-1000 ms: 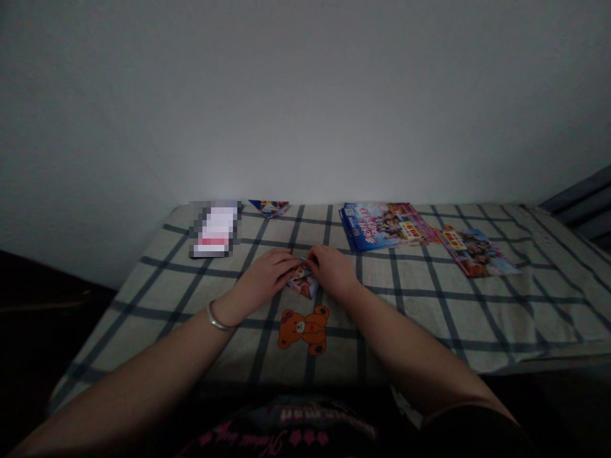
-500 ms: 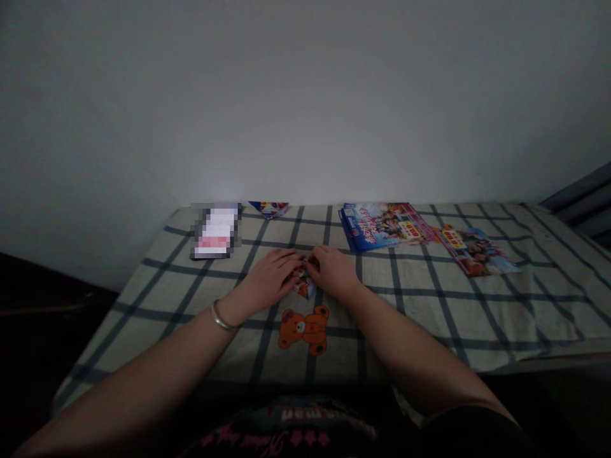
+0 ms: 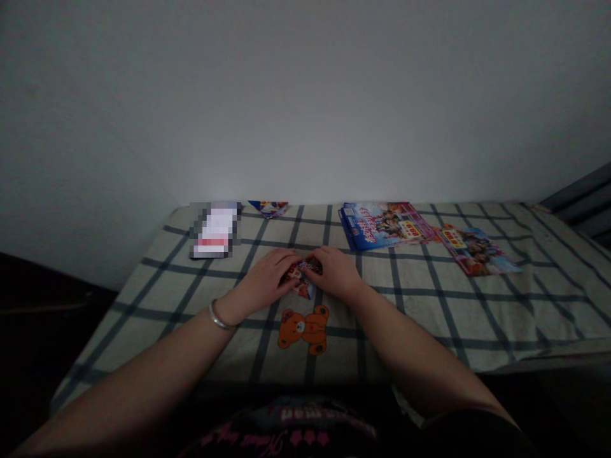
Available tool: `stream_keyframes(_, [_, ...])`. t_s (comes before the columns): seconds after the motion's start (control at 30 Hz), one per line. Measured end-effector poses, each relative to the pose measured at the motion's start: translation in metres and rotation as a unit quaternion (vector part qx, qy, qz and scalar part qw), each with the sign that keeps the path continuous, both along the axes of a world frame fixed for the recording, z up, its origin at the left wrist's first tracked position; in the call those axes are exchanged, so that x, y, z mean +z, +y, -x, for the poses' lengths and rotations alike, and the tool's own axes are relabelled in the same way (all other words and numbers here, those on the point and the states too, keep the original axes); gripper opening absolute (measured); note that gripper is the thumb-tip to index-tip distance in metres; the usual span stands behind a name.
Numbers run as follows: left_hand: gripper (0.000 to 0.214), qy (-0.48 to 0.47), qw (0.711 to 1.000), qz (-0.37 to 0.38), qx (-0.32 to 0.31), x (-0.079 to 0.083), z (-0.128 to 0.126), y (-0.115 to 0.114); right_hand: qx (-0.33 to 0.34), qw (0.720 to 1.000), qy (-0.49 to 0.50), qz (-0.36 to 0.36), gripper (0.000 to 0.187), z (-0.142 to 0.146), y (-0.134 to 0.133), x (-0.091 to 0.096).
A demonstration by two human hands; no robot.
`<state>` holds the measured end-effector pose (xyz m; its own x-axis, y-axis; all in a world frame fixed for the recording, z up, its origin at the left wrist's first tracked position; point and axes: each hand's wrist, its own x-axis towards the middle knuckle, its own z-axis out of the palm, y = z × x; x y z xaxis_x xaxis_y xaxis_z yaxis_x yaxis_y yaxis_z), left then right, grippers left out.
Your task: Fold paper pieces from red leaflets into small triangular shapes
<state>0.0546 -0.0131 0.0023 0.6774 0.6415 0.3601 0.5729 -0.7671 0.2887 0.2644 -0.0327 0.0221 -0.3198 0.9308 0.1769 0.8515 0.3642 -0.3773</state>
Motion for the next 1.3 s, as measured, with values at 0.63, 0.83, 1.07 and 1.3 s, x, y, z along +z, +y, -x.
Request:
stream_keyframes(0.63, [0.029,-0.013,1.0,0.005,-0.004,0.002,-0.002,-0.001,-0.045,0.996,-0.069,-0.024,0.016,0.015,0.0,-0.002])
stream_keyframes(0.83, [0.029,-0.017,1.0,0.014,0.004,0.001,-0.003,-0.001,-0.052,0.996,-0.071,-0.001,0.014,0.014,0.001,-0.001])
stream_keyframes(1.07, [0.027,-0.009,1.0,0.0,0.005,0.001,-0.004,-0.003,-0.051,0.996,-0.074,0.0,0.015,0.015,0.001,0.0])
stream_keyframes(1.3, [0.027,0.007,1.0,-0.029,0.008,0.003,-0.003,-0.003,-0.045,0.996,-0.074,-0.009,0.013,0.016,0.0,0.002])
